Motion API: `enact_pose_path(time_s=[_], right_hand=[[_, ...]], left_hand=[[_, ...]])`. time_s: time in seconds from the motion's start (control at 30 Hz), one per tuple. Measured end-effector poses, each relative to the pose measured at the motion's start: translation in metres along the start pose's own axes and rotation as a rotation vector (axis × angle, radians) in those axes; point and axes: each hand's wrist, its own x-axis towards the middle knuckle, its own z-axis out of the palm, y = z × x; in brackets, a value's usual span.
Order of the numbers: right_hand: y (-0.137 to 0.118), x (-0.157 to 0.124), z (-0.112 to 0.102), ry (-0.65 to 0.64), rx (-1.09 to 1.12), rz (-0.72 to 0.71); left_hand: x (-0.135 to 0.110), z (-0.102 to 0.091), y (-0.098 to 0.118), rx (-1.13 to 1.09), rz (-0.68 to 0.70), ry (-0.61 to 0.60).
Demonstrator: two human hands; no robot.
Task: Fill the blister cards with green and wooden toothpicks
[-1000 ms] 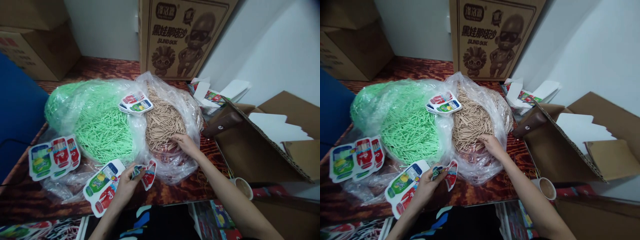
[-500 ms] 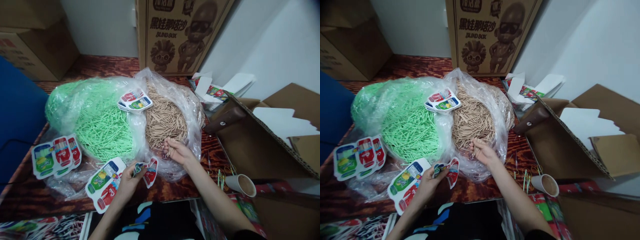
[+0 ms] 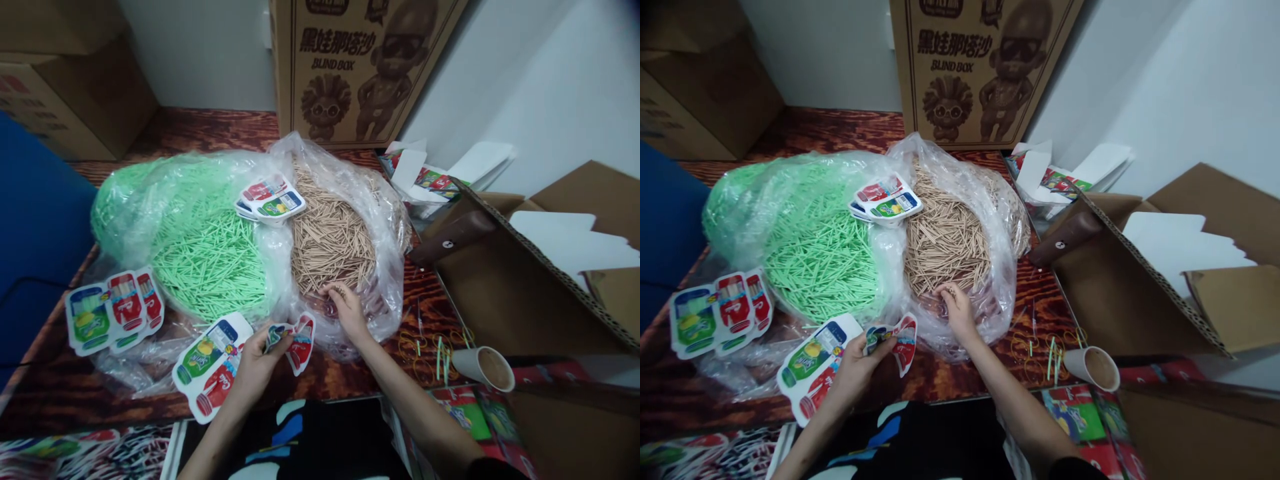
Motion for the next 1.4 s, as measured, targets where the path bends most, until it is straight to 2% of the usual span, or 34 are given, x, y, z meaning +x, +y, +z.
enact_pose_path(time_s=[0.13, 0.37, 0.73, 0.97, 1.2, 1.4], right_hand=[[0.0, -0.004, 0.0, -0.02, -0.033, -0.021], [-0.026, -0.009, 0.0, -0.119, -0.053, -0.065], [-0.035, -0.014, 0.006, -0.202, -0.006, -0.069], [-0.043, -0.018, 0.01, -0.215, 0.001, -0.071], [-0.043, -0.019, 0.011, -0.235, -0.035, -0.105], [-0.054, -0.017, 0.012, -0.262, -0.038, -0.087]], left_hand=[[0.0, 0.0, -0.001, -0.001, -0.006, 0.012], [0.002, 0.002, 0.0, -0.003, 0.006, 0.006], [0.002, 0.001, 0.0, -0.026, 0.006, 0.022], [0.002, -0.001, -0.003, -0.04, 0.01, 0.013], [0.002, -0.003, 0.002, -0.025, 0.032, 0.02], [0.007, -0.003, 0.006, -0.023, 0.048, 0.024]])
